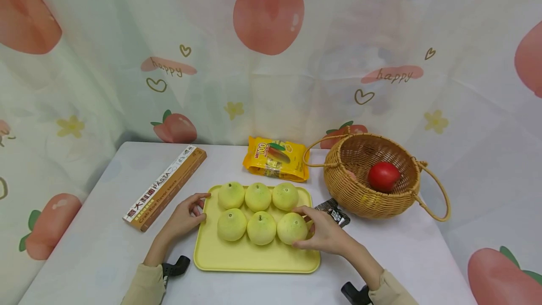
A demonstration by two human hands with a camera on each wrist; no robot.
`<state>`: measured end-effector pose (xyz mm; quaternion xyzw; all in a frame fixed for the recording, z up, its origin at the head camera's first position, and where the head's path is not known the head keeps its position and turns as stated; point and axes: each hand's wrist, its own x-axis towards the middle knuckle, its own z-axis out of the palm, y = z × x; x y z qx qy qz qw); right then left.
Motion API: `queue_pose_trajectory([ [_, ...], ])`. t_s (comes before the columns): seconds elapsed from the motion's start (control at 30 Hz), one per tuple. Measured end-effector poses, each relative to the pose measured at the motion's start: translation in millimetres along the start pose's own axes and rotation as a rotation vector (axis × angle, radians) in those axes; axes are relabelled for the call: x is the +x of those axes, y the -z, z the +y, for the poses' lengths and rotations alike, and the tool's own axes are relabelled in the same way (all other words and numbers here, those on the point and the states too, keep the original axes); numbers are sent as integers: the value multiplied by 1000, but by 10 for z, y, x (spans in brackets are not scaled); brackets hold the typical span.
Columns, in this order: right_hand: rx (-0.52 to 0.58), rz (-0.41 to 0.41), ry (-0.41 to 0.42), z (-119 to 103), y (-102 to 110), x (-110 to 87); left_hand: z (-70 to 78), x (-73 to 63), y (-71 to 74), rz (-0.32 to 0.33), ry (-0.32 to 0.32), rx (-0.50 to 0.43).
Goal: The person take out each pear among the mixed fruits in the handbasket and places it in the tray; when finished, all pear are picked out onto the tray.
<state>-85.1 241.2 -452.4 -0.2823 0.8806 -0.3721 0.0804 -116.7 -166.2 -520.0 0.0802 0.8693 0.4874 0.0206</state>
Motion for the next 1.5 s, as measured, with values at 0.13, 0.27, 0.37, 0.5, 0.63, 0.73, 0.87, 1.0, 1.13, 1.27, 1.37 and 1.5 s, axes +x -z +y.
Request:
queue_pose_trajectory([
  [0.13, -7, 2, -25, 15, 2, -2, -5, 6, -9, 3, -3, 1],
  [0.27, -11, 7, -43, 10, 4, -6, -12, 14, -22, 2, 2, 2],
  [0.37, -13, 16, -39, 6, 3, -13, -11, 18, -31, -1, 3, 5],
  [0.5, -4, 23, -21, 11, -10, -23, 11, 10, -23, -7, 2, 16],
  [0.63, 5, 28, -11, 20, -26, -25, 28, 9, -8, -13, -2, 28],
  [0.73, 8, 35, -2, 21, -44, -22, 34, 3, 12, -16, -7, 37],
  [0.87, 15, 47, 6, 17, -55, -9, 49, -6, 33, -16, -21, 51],
  [1.0, 11, 50, -11, -7, -50, 3, 51, -19, 37, -13, -29, 67],
  [1.13, 3, 59, -34, -77, -44, -2, 60, -41, 63, -6, -7, 85],
  [1.27, -33, 94, -43, -165, -12, -31, 91, -44, 93, -23, 12, 117],
  [1.37, -73, 137, -21, -200, 35, -43, 130, -43, 101, -15, 25, 156],
  [1.5, -100, 208, -6, -197, 100, -30, 214, -37, 102, 21, 31, 199],
])
